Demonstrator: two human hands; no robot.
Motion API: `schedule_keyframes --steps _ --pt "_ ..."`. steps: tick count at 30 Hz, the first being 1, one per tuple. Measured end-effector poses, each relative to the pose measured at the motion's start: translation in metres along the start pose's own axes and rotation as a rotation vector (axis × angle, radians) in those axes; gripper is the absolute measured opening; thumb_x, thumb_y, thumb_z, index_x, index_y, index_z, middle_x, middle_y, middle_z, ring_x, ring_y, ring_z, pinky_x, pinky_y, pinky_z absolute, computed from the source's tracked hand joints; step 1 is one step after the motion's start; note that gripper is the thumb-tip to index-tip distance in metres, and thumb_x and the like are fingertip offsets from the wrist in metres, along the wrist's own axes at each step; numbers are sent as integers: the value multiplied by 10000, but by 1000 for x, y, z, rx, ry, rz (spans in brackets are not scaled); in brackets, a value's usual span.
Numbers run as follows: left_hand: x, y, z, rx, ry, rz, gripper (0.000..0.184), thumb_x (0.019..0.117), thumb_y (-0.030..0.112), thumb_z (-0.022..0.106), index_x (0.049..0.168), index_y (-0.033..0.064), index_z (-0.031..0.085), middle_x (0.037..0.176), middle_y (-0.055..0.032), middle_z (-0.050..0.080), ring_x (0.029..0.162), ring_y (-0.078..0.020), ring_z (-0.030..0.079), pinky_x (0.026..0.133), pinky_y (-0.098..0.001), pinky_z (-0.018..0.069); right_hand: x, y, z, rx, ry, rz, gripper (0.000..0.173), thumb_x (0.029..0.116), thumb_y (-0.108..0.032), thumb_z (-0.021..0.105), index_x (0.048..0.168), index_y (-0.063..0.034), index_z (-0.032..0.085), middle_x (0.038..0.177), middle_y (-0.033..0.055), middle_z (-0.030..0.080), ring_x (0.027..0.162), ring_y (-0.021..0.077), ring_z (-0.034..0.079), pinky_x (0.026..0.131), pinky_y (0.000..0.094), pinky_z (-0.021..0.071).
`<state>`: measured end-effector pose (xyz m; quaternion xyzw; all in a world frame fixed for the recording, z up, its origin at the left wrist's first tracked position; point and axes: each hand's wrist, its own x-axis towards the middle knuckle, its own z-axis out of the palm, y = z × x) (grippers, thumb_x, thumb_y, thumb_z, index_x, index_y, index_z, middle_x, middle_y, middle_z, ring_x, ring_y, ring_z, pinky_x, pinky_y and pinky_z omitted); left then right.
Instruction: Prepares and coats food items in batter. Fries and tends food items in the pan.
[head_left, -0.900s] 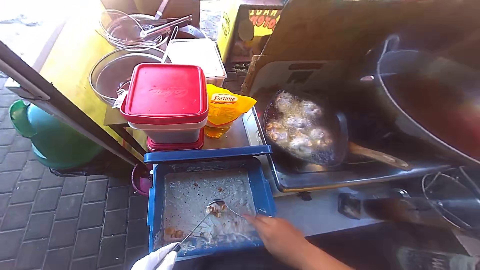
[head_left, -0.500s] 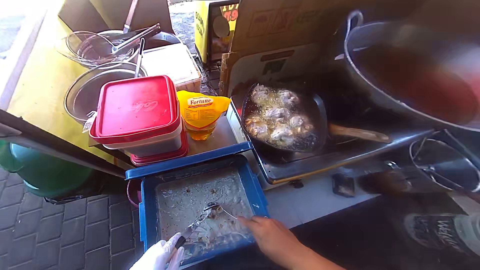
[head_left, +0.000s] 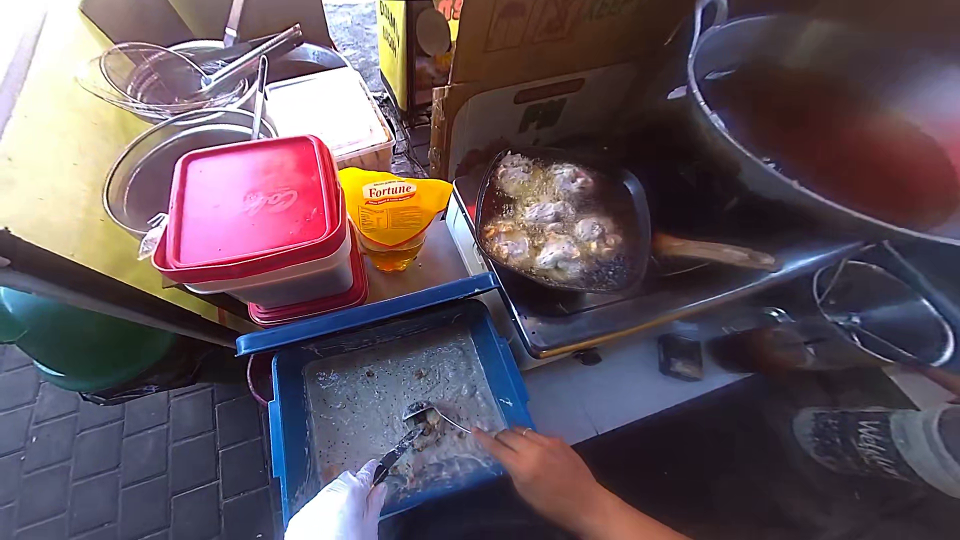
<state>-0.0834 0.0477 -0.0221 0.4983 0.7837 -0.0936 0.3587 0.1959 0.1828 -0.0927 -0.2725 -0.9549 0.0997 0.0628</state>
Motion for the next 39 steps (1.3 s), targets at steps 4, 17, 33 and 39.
schedule_keyframes --steps 4,17,33,39 --pt "-12 -2 -6 -9 -11 30 465 1053 474 429 1398 256 650 1150 -78 747 1039 -292 728 844 -555 581 -5 -2 -5 31 84 8 498 944 -21 528 1368 -239 671 856 22 701 737 195 696 596 331 584" --pt "1 7 -12 -18 -2 -182 431 1049 471 422 1260 226 706 1143 -74 744 1049 -295 719 835 -561 571 9 0 -54 -68 -192 169 441 902 -24 567 1294 -170 707 872 84 720 749 270 732 602 438 609" --pt "-24 -9 -7 -10 -29 -90 487 1040 490 391 1302 203 684 1224 -127 721 1138 -363 686 901 -605 537 83 -79 -62 -163 -870 6 324 987 -1 443 1274 52 583 986 240 701 834 415 719 693 550 571" --pt "-47 -6 -24 -29 -129 -130 474 1044 503 418 1311 219 689 1208 -115 729 1134 -348 688 914 -595 532 81 -35 -67 -132 -704 -401 251 941 -55 546 1165 -32 655 827 164 684 683 360 693 589 521 553"
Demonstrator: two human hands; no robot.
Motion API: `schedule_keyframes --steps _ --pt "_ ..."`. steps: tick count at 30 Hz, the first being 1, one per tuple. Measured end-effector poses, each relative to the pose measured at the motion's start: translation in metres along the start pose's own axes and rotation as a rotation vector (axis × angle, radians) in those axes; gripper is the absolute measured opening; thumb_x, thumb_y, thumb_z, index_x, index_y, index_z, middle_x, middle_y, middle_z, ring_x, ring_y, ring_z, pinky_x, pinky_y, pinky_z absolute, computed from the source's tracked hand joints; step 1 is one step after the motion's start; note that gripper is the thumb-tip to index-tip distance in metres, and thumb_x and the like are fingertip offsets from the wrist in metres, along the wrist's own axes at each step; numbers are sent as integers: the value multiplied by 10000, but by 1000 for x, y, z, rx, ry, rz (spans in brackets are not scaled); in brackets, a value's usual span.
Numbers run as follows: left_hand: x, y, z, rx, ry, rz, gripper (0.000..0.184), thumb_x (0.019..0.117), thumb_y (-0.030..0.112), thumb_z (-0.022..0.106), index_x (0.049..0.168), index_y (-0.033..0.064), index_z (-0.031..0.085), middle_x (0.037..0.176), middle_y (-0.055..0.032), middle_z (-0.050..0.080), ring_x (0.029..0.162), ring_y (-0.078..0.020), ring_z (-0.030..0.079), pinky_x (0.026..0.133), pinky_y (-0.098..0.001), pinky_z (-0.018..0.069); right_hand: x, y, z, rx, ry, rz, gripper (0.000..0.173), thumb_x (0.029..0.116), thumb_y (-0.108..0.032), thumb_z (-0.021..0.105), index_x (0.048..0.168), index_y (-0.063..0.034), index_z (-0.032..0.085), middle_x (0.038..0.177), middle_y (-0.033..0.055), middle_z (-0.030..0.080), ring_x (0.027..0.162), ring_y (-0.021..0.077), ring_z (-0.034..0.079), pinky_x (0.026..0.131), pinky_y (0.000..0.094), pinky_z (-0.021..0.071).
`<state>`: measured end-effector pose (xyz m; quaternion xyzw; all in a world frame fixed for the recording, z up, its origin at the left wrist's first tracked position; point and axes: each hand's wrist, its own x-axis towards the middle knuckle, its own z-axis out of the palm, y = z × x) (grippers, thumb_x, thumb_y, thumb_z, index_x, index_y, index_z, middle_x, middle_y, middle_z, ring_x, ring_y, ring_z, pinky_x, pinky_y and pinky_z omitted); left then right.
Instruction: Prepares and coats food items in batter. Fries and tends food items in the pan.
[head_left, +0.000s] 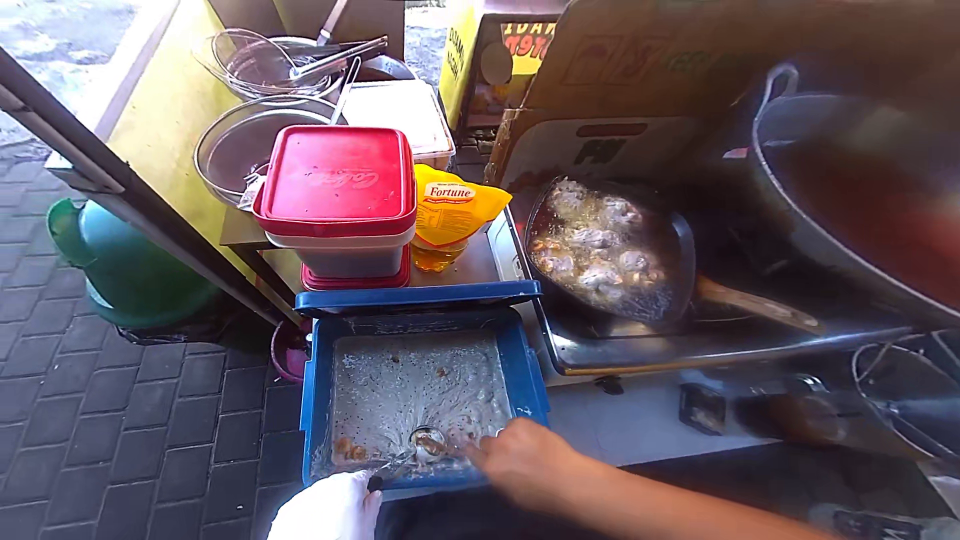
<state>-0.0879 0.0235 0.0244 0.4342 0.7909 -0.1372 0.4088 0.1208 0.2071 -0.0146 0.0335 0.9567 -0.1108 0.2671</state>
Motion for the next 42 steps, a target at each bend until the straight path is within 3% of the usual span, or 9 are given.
schedule_keyframes --steps 5,8,10,13,16,19,30,36,42 --pt "-20 -26 -12 -56 7 100 461 1051 506 414 1315 245 688 1108 -93 756 1041 -328 722 837 -601 557 -16 42 0 136 88 -42 263 1012 -198 487 1174 -163 692 838 114 705 736 339 708 607 554 544" --pt "-34 -46 -22 -192 63 149 494 1058 507 406 1377 234 665 1171 -89 749 1102 -300 707 916 -597 539 -28 56 2 518 49 156 349 1056 -364 457 1282 -301 716 1041 56 766 1002 274 725 866 590 545" --pt "-39 -56 -27 -274 108 162 492 1061 510 419 1385 232 662 1197 -72 745 1123 -264 702 951 -566 538 -34 59 13 833 46 274 338 1051 -403 508 1287 -303 728 1146 -8 761 1106 149 698 995 483 536" --pt "-33 -62 -26 -341 144 149 481 1052 509 449 1380 232 667 1182 -68 748 1104 -250 706 941 -554 543 -39 47 43 1195 193 373 305 1047 -308 578 1265 -172 741 1108 1 766 975 76 719 913 332 590" --pt "-22 -61 -23 -325 107 141 479 1049 512 448 1375 241 670 1173 -61 749 1098 -247 705 941 -547 539 -42 32 53 989 123 539 350 1043 -391 524 1313 -274 715 1155 -11 759 1067 137 710 972 454 562" --pt "-12 -59 -18 -309 81 195 471 1055 510 434 1349 240 684 1145 -65 755 1080 -249 708 925 -553 541 -47 20 49 668 4 625 399 1039 -418 469 1400 -362 628 1112 61 755 1055 287 712 899 597 542" --pt "3 -60 -20 -265 16 134 477 1033 557 450 1351 288 683 1088 -65 762 1035 -270 716 890 -586 537 -22 24 40 587 44 476 402 1071 -414 401 1389 -352 640 1132 54 754 1068 274 710 907 575 537" --pt "6 -70 -4 -311 -42 106 489 1038 548 452 1349 254 687 1126 -84 758 1090 -282 706 937 -590 525 -29 28 77 53 356 267 405 976 -155 522 1321 -270 700 790 68 706 618 275 687 509 471 541" --pt "-1 -70 4 -336 -1 103 478 1038 549 450 1338 268 694 1114 -66 762 1069 -259 713 926 -569 535 -31 34 51 152 57 142 431 1008 -177 452 1404 -223 616 906 133 722 751 352 714 625 557 552"
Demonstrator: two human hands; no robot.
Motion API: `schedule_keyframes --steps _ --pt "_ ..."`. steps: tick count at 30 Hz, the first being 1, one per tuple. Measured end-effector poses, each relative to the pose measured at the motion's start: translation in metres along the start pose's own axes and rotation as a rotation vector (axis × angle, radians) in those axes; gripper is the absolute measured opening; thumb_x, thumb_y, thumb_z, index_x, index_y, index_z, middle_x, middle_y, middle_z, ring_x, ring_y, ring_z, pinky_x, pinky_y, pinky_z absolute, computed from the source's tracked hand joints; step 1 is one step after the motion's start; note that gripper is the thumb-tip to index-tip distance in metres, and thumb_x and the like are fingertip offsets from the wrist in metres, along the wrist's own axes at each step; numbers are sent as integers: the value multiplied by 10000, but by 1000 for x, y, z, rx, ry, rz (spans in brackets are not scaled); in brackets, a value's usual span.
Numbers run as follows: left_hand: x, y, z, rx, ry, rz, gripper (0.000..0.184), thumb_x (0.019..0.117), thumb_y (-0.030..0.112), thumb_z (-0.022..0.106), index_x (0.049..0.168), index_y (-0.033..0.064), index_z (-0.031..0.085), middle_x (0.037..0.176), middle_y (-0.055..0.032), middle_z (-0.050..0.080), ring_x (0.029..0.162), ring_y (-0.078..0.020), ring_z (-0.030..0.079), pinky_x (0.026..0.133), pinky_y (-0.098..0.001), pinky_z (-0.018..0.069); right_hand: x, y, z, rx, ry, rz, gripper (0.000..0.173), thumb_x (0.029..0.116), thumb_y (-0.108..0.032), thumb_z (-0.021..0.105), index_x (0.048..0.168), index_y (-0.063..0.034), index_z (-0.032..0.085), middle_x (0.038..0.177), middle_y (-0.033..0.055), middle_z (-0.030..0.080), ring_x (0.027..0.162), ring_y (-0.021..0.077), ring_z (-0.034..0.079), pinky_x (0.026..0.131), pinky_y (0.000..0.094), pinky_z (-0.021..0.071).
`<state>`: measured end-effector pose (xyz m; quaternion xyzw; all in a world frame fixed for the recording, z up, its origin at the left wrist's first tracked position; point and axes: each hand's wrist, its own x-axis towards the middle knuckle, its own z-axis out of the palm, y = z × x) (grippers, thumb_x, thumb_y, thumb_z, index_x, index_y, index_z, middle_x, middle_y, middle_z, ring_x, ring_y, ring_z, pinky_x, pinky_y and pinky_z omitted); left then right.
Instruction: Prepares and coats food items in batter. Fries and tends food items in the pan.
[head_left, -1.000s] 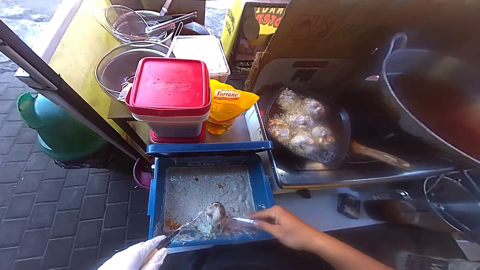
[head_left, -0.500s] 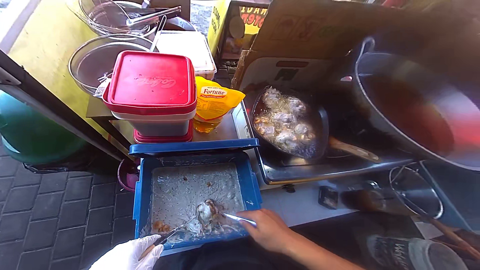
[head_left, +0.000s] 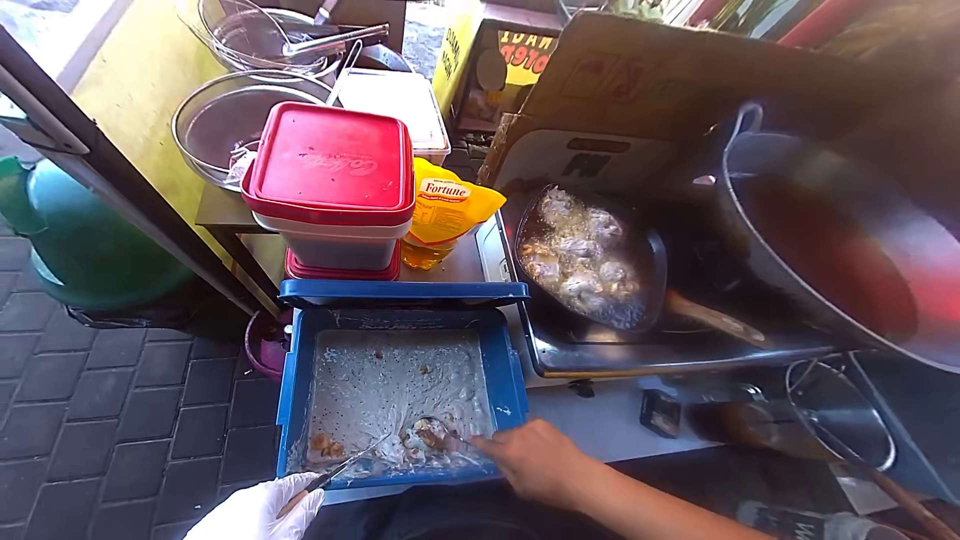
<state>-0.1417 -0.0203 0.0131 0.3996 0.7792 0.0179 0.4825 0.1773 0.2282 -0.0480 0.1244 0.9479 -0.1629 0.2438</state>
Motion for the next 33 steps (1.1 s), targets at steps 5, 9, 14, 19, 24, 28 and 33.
schedule_keyframes --steps 5,9,14,19,24,28,33 --pt "4 3 3 -35 50 -29 489 1034 557 457 1350 261 683 1129 -67 754 1071 -259 705 935 -570 527 -7 19 -6 329 -12 90 392 1076 -346 402 1350 -306 679 1034 78 767 982 293 732 835 592 554" --pt "17 4 13 -77 55 -41 472 1036 559 456 1325 270 692 1121 -53 752 1061 -246 705 922 -563 533 -14 28 -3 550 -44 201 371 1062 -405 454 1338 -344 695 1125 14 767 1088 199 710 954 544 537" --pt "37 32 31 81 103 -99 473 1028 561 438 1325 291 689 1173 -50 744 1102 -274 702 909 -589 544 -27 39 -1 610 2 201 352 1059 -465 466 1312 -394 701 1126 -44 768 1086 124 705 958 500 547" --pt "44 64 40 203 55 -72 460 1029 548 424 1272 278 706 1123 -61 751 1055 -290 716 847 -575 562 -33 39 -5 560 51 206 357 1061 -456 461 1320 -392 697 1147 -48 765 1102 124 703 971 487 542" --pt "38 70 37 205 -7 -77 488 1036 566 396 1265 265 703 1120 -66 748 1062 -290 712 855 -581 555 -36 28 4 526 96 305 375 1056 -456 448 1332 -381 691 1118 -23 769 1063 161 714 931 512 549" --pt "32 82 38 296 -4 -76 471 1032 541 397 1196 234 713 1093 -72 747 1041 -296 717 819 -567 564 -31 13 1 398 108 324 390 1062 -421 420 1345 -361 681 1087 12 769 1022 215 723 876 529 554" --pt "3 89 38 433 160 6 447 1022 475 440 1077 134 724 1019 -117 743 957 -327 730 731 -539 573 -14 3 3 87 332 90 362 1054 -280 452 1323 -295 695 897 55 751 777 263 737 632 508 578"
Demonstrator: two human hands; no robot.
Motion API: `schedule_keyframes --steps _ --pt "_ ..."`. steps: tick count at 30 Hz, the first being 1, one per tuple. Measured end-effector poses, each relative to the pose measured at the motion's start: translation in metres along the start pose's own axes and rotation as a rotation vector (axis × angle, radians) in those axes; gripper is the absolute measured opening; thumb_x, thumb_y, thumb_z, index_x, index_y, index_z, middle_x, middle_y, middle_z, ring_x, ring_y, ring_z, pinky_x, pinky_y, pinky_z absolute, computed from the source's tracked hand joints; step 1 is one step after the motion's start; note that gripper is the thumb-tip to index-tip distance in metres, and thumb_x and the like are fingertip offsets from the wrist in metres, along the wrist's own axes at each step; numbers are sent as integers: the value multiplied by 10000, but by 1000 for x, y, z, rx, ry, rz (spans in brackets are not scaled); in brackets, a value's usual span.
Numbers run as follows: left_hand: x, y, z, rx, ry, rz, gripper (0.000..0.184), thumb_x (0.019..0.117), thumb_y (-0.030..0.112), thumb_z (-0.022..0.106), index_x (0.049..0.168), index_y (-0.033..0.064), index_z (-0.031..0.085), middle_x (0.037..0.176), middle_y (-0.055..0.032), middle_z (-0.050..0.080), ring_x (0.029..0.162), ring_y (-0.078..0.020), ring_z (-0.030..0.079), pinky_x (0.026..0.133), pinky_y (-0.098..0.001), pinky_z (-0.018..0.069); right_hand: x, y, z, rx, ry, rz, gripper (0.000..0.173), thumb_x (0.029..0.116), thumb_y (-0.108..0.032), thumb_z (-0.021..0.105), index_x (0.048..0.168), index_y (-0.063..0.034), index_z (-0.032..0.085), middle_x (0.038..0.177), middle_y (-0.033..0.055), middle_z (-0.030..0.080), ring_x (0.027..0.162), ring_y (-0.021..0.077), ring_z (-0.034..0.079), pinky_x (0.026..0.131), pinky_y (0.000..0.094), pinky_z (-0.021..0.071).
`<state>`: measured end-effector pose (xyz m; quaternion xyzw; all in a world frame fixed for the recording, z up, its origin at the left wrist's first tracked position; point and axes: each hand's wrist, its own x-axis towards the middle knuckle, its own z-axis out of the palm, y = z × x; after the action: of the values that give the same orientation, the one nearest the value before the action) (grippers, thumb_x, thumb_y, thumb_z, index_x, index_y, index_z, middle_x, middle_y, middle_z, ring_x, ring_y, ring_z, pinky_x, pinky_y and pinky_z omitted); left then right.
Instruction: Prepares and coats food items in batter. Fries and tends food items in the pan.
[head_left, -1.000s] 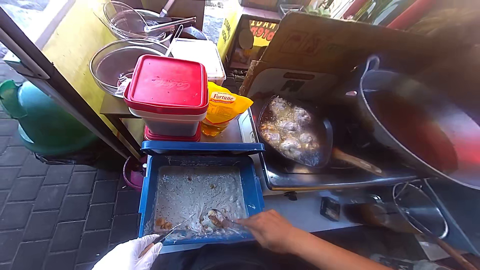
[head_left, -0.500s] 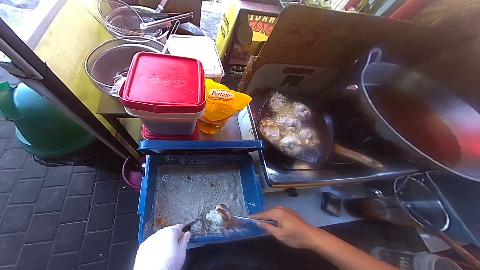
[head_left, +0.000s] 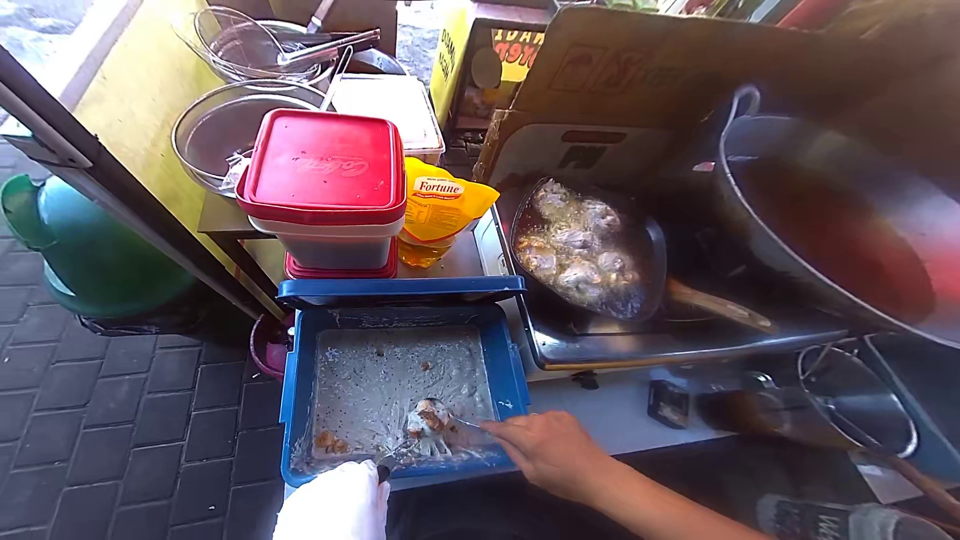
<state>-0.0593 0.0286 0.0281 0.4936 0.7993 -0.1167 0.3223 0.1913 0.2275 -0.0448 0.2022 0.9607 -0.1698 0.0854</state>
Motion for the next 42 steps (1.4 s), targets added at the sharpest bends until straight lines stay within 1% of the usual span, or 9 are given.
schedule_keyframes --steps 6,13,15,18,23,28,32,38,42 --pt "-33 -18 -22 68 1 43 394 1016 437 488 1051 127 730 967 -126 742 902 -341 732 696 -547 571 38 -7 12 -18 -43 -272 356 1020 -213 492 1307 -269 696 811 65 710 681 276 704 575 504 557" --pt "-73 -63 -49 -80 12 -6 449 1035 492 449 1261 212 719 1032 -104 755 934 -331 729 736 -587 553 53 -12 4 -65 58 -534 336 990 -204 518 1266 -226 708 725 32 666 571 229 643 497 431 514" --pt "-77 -73 -48 -188 5 -11 471 1042 512 430 1302 229 702 1063 -99 757 966 -317 724 777 -598 542 49 -7 -1 118 42 -445 340 1029 -247 493 1285 -259 716 779 27 709 659 212 693 567 459 555" --pt "-82 -82 -34 -355 104 -10 475 1046 508 458 1297 194 711 1067 -104 762 988 -293 726 825 -570 555 40 -2 -15 609 -267 -29 328 1069 -373 513 1306 -288 723 1072 -12 771 969 96 714 904 396 574" --pt "-79 -86 -10 -483 201 -33 476 1053 510 470 1271 170 721 1079 -114 760 1008 -269 720 873 -523 549 20 4 2 1058 -280 388 281 1030 -247 608 1247 -132 744 923 -7 728 705 38 605 685 245 517" --pt "-71 -90 -6 -412 153 -1 481 1055 512 450 1267 175 721 1061 -114 757 1001 -279 718 857 -546 551 16 -9 5 600 -264 376 368 1057 -365 491 1346 -266 695 1199 19 745 1118 167 696 1008 487 538" --pt "-64 -81 -10 -367 190 -53 588 1018 631 412 1213 185 741 1109 -145 748 1079 -324 703 928 -581 519 23 -26 1 374 -351 346 393 1063 -393 427 1353 -309 678 1158 75 747 1120 286 693 950 606 519" --pt "-50 -74 -17 -385 104 -29 544 1021 581 454 1227 166 737 1104 -146 747 1062 -319 702 912 -588 522 14 -31 2 218 -183 -31 408 1066 -291 393 1378 -269 654 963 113 751 902 329 732 755 592 555" --pt "-48 -81 -16 -415 166 0 490 1035 535 471 1267 194 733 1105 -104 758 1045 -257 712 904 -543 545 0 -14 2 532 -193 72 375 1075 -342 444 1356 -282 686 1120 39 764 1061 188 717 939 501 556"
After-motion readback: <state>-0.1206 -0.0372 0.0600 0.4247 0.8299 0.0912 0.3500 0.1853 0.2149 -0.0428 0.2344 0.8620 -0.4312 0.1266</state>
